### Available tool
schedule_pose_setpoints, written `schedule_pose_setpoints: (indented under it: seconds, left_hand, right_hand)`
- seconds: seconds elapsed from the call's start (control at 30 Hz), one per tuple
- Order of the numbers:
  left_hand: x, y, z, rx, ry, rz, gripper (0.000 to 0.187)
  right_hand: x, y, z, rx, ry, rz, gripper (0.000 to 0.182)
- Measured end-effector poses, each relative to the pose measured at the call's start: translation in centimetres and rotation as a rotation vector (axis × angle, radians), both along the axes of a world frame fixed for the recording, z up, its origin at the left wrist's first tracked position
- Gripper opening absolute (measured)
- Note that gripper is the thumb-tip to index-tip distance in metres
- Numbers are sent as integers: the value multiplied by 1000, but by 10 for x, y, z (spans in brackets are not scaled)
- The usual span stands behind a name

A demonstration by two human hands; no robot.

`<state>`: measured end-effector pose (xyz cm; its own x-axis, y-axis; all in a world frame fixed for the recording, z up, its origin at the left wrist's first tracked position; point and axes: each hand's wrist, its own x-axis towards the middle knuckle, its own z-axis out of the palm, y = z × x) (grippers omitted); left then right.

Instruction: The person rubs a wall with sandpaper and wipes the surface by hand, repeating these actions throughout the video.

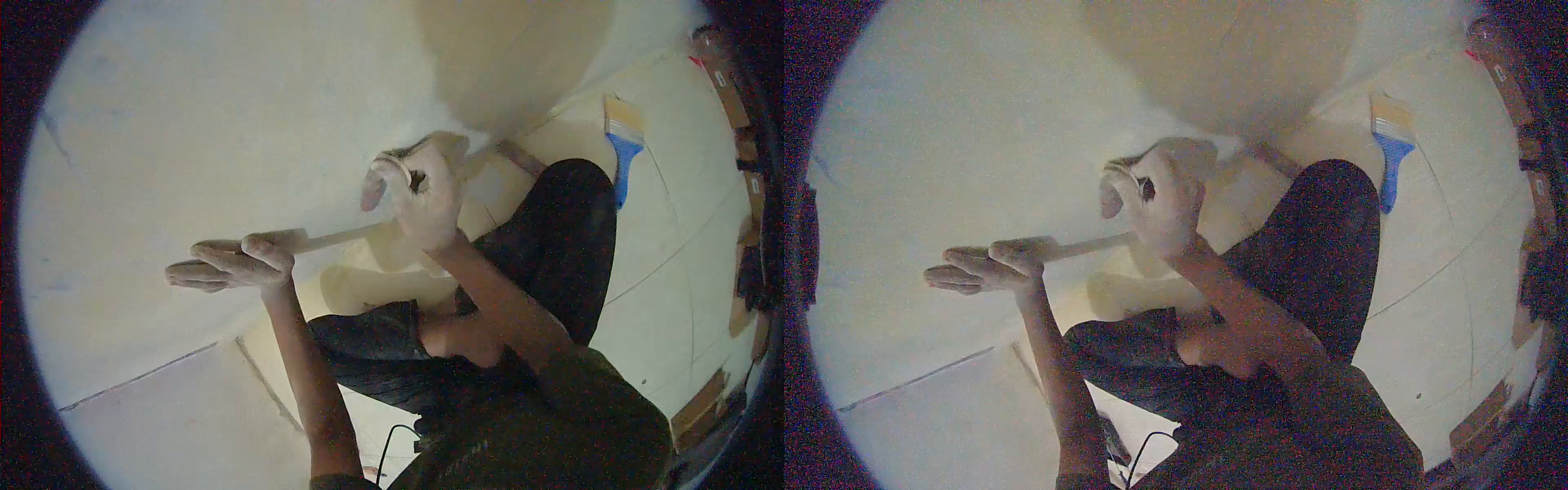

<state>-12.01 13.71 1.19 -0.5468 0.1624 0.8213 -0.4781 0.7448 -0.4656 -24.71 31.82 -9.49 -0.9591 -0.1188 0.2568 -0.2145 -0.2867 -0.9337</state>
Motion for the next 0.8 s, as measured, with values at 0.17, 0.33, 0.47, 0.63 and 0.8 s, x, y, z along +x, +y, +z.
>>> schedule_pose_setpoints:
  seconds: [0.17, 0.33, 0.47, 0.63, 0.8]
  left_hand:
    - [-18, -1, -13, -28, 32, -24, 69]
    - [-21, 1, -8, -11, 9, -11, 68]
    - [-45, 15, -26, -1, 20, -5, 68]
    - [-20, -5, 14, -1, 29, -2, 69]
    - [-12, -13, 39, -49, 13, -18, 67]
  right_hand:
    - [-1, 0, -40, 251, 181, -84, 23]
    - [-22, -1, -49, 14, -24, -6, 30]
    - [-27, 3, -51, -75, 48, -65, 27]
    - [-18, -10, 1, -80, -44, -16, 26]
    - [-23, -7, 41, 9, 59, -130, 27]
